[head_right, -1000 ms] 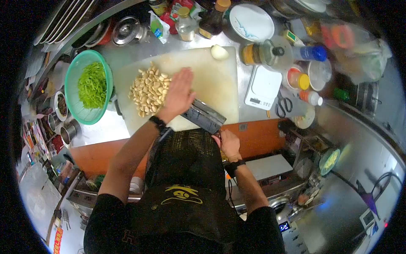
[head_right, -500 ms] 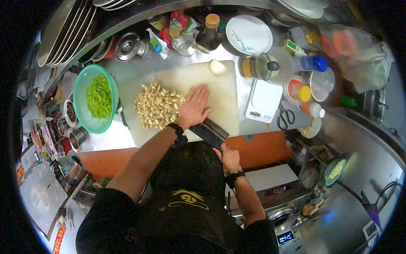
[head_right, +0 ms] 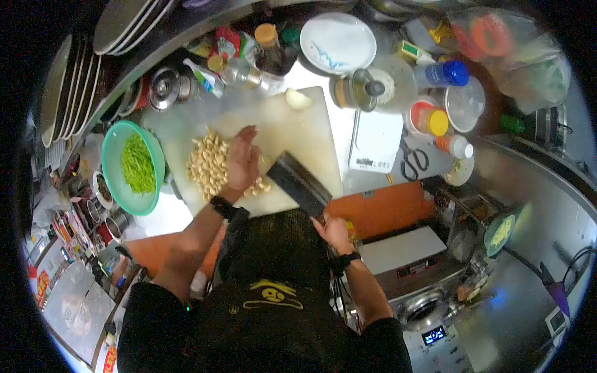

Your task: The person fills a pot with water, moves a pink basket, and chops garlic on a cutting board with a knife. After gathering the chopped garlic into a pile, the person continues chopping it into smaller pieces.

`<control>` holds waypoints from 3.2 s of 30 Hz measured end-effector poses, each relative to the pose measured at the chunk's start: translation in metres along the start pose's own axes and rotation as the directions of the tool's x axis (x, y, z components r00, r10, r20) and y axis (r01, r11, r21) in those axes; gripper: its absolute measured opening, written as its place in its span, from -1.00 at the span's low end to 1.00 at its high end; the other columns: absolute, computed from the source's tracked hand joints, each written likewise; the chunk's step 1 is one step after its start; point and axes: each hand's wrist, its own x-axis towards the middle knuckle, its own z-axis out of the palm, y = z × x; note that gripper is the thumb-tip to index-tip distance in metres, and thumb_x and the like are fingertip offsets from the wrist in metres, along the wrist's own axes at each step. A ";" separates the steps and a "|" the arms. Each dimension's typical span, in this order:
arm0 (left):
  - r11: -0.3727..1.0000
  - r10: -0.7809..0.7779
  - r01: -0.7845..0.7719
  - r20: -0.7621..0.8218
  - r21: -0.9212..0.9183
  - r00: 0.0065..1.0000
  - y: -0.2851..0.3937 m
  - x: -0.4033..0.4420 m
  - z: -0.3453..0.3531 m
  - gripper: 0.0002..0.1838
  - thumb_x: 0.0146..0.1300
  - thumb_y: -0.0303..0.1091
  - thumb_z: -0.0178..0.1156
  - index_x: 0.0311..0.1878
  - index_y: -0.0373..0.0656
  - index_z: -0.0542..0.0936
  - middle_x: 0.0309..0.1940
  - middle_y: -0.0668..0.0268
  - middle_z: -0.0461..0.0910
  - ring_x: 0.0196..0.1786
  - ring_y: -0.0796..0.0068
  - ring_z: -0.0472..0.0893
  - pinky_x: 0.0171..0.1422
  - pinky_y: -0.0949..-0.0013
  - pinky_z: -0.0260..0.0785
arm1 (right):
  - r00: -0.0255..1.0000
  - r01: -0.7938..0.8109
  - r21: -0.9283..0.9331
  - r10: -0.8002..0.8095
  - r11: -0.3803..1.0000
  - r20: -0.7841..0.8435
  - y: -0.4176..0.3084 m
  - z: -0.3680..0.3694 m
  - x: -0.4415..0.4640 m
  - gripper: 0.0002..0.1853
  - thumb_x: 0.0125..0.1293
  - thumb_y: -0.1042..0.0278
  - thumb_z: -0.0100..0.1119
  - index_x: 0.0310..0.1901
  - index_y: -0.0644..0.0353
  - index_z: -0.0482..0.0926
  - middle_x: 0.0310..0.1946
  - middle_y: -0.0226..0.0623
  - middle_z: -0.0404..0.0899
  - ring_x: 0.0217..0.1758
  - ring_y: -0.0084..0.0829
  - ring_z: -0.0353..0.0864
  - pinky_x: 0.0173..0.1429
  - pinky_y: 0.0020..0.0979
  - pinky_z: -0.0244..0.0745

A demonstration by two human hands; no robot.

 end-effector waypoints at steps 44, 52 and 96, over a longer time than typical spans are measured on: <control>0.839 -0.201 -0.056 0.404 0.542 0.892 0.030 0.015 0.071 -0.07 0.51 0.19 0.08 0.76 -0.10 0.07 0.80 -0.02 -0.15 0.82 -0.09 -0.20 0.78 -0.41 -0.43 | 0.995 -0.010 -0.164 0.026 0.986 0.097 -0.001 0.065 0.003 -0.54 0.38 -0.11 0.37 -0.25 0.24 0.65 -0.49 0.06 0.71 -0.42 0.12 0.76 -0.27 0.08 0.65; 0.908 -0.128 -0.020 0.322 0.419 0.938 0.019 -0.001 0.075 -0.13 0.54 0.08 0.09 0.74 -0.14 0.11 0.77 -0.08 -0.08 0.81 -0.08 -0.14 0.80 -0.30 -0.38 | 0.990 -0.072 -0.112 0.085 0.991 0.112 -0.028 0.036 -0.008 -0.53 0.44 -0.07 0.37 -0.29 0.29 0.68 -0.46 0.12 0.71 -0.37 0.13 0.77 -0.22 0.08 0.68; 0.993 -0.020 0.037 -0.144 0.116 0.989 0.012 -0.028 0.015 -0.59 0.39 -0.37 0.18 0.26 -0.28 0.59 0.23 0.00 0.58 0.31 -0.03 0.54 0.46 -0.04 0.36 | 0.996 -0.082 -0.231 0.086 0.969 0.007 -0.035 0.032 -0.023 -0.64 0.31 0.06 0.47 -0.23 0.25 0.69 -0.47 0.06 0.72 -0.36 0.10 0.78 -0.17 0.03 0.71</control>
